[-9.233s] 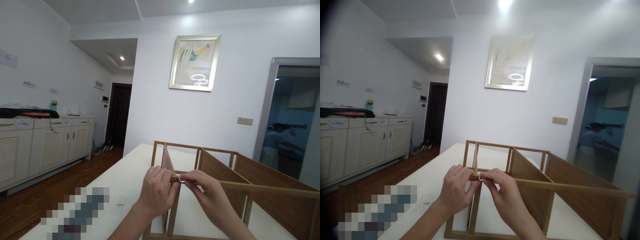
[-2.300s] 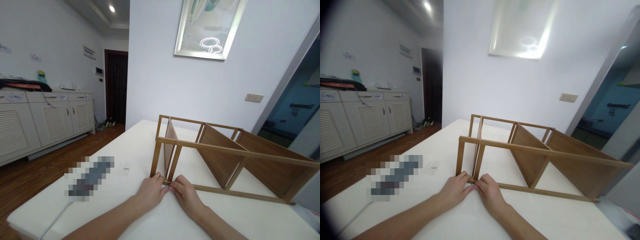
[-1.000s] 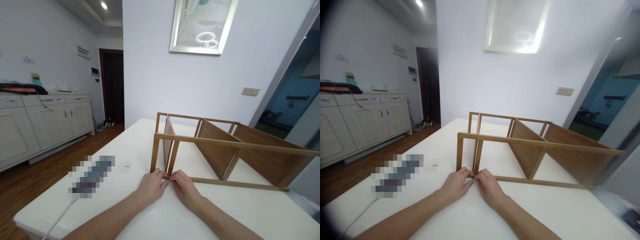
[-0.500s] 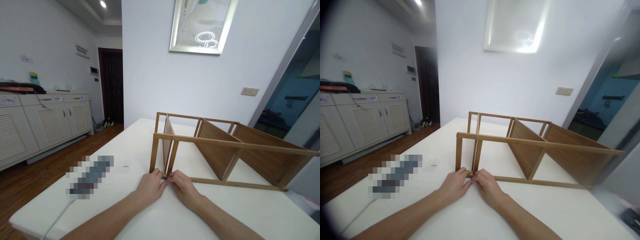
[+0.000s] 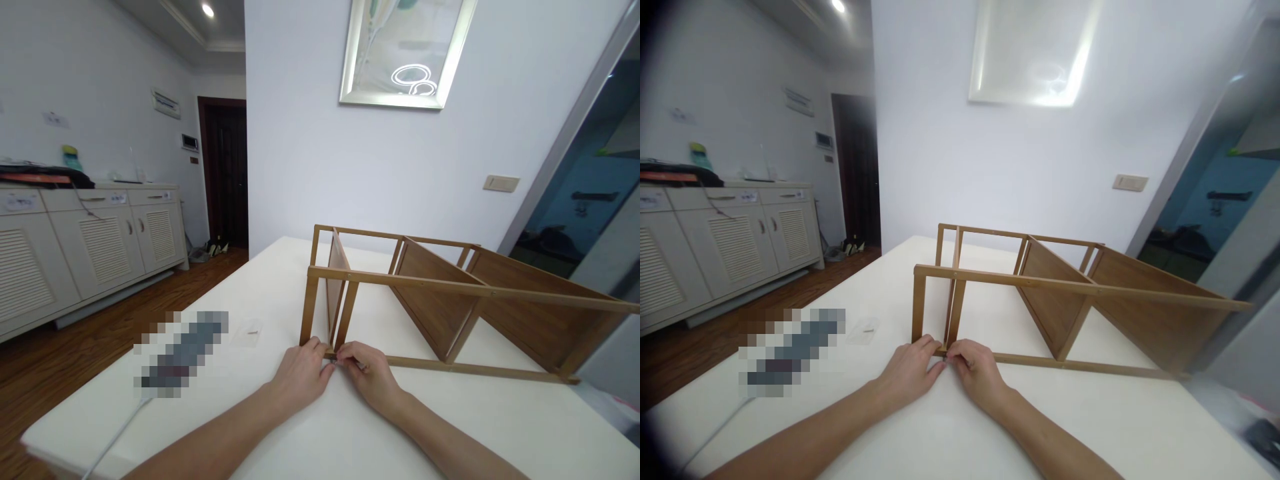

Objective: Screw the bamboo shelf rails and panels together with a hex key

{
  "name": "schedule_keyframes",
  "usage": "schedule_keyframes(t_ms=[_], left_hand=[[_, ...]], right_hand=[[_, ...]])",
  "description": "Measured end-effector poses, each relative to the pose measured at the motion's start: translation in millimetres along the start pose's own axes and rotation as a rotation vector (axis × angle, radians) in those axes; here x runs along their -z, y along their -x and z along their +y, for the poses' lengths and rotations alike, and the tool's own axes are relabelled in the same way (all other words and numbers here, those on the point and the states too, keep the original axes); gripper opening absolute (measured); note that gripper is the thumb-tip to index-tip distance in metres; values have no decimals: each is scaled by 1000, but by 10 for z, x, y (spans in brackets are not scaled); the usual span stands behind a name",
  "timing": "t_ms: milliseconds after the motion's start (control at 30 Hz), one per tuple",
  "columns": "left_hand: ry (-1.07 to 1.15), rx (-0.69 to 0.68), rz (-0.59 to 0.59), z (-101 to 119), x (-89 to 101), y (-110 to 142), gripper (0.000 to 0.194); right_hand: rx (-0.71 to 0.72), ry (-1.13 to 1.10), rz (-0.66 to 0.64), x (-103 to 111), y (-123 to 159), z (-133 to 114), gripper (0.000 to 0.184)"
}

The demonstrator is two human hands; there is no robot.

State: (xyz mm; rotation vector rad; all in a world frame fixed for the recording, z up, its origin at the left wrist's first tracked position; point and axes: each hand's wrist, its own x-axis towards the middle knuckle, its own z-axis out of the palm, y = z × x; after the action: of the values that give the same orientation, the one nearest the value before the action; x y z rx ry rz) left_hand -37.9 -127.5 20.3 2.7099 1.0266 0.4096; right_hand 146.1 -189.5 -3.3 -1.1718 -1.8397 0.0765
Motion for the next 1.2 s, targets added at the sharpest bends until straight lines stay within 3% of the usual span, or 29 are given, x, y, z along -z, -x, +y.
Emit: schedule_keyframes(t_ms=[200,433,667,1200], left_hand=[[12,-4,17,-14,-13,-3,32],[-5,5,-1,-5,-2,-17,32],[-16,7,18,-4,-6,-16,33],[-19,8,25,4,0,-27,33]], right_hand=[[-174,-37,18,-11,0,-67,17],[-231,8,36,-23,26,-52,16],[-191,104,74,-9,83,-35,8],[-23,325,-19,56,95,-47,14]])
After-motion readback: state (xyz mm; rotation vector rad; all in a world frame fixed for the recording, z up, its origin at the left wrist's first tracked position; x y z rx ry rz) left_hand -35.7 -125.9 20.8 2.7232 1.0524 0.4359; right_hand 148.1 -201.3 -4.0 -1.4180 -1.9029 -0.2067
